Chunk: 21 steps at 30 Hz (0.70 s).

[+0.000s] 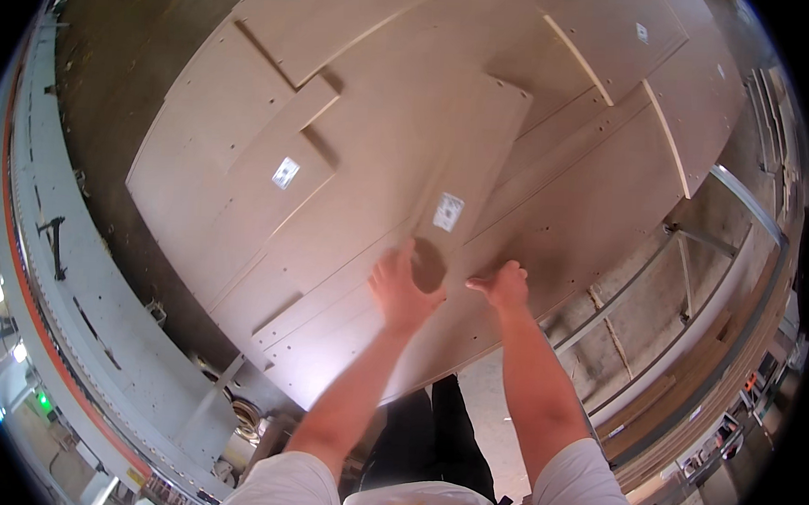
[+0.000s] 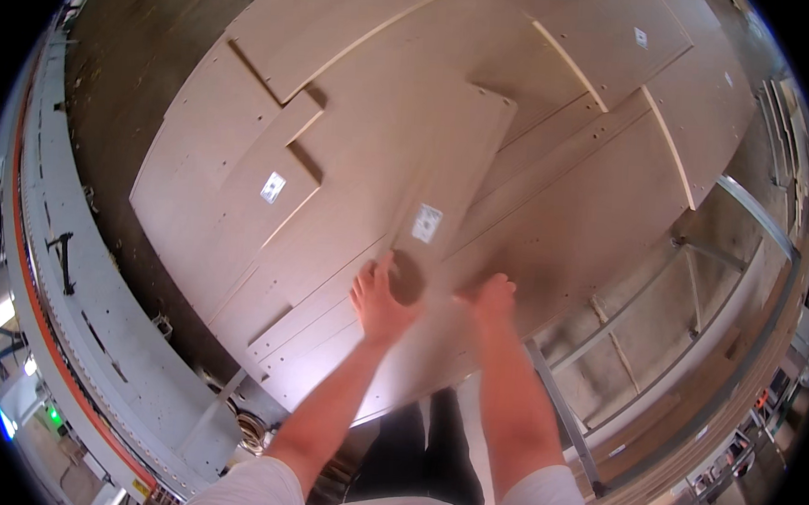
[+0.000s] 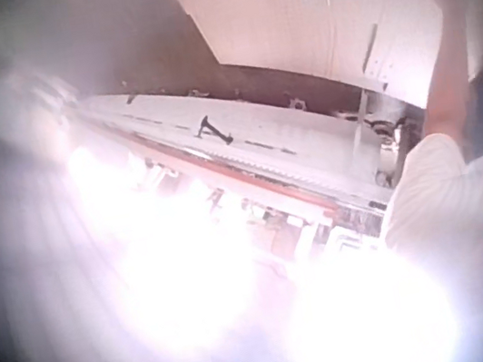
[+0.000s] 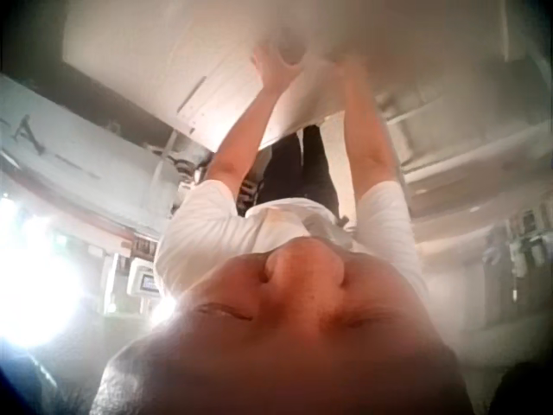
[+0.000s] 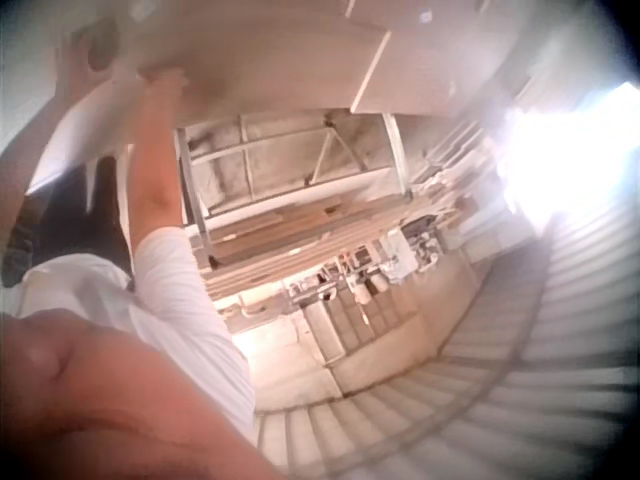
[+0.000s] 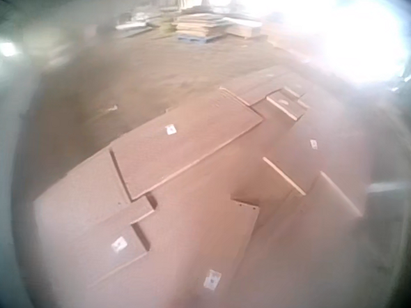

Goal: The person operates a machine to process large wooden panels, placing them onto a conveyor belt and retrieving them after processing. They handle various sizes of panels, moving them between the machine and a nearby stack.

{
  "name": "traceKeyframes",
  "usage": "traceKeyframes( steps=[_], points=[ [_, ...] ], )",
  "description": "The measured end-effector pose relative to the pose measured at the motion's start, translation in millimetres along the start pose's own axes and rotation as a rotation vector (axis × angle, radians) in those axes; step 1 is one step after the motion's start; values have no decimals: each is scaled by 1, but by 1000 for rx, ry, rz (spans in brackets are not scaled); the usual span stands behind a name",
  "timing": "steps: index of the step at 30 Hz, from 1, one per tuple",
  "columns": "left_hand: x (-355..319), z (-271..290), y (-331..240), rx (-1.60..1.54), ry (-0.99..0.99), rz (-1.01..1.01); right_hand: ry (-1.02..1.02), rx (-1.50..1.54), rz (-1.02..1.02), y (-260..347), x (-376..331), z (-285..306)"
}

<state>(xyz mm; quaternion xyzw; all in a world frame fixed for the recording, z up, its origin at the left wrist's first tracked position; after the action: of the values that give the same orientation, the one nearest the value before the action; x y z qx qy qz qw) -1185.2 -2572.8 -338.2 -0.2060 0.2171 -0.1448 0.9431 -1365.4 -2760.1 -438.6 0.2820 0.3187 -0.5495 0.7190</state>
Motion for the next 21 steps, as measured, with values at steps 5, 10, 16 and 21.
traceKeyframes(
  steps=[5, 10, 16, 21],
  points=[
    [-80, 12, 25, 107, 54, 105, 64, 6, 98, -10, 8, -6],
    [-132, 34, 36, 114, 83, 88, 462, 1159, 52, -33, -40, -78],
    [-148, 16, 96, -99, 231, 130, 285, 1283, 25, 3, -154, -119],
    [55, 92, 270, 62, -149, 634, 243, 1078, -30, -43, -177, -101]
  ],
)
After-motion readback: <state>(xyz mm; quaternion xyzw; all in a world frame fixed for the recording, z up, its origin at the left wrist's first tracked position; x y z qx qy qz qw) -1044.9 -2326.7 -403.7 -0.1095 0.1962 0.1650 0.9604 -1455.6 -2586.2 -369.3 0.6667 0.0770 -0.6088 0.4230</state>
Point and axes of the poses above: each hand's wrist, its own x-axis towards the middle knuckle, its own z-axis out of the back of the hand, y = z × x, the point moved 8 cm from there along x, towards the middle knuckle, and after that the axes turned 4 degrees about z, right-handed, at the moved point
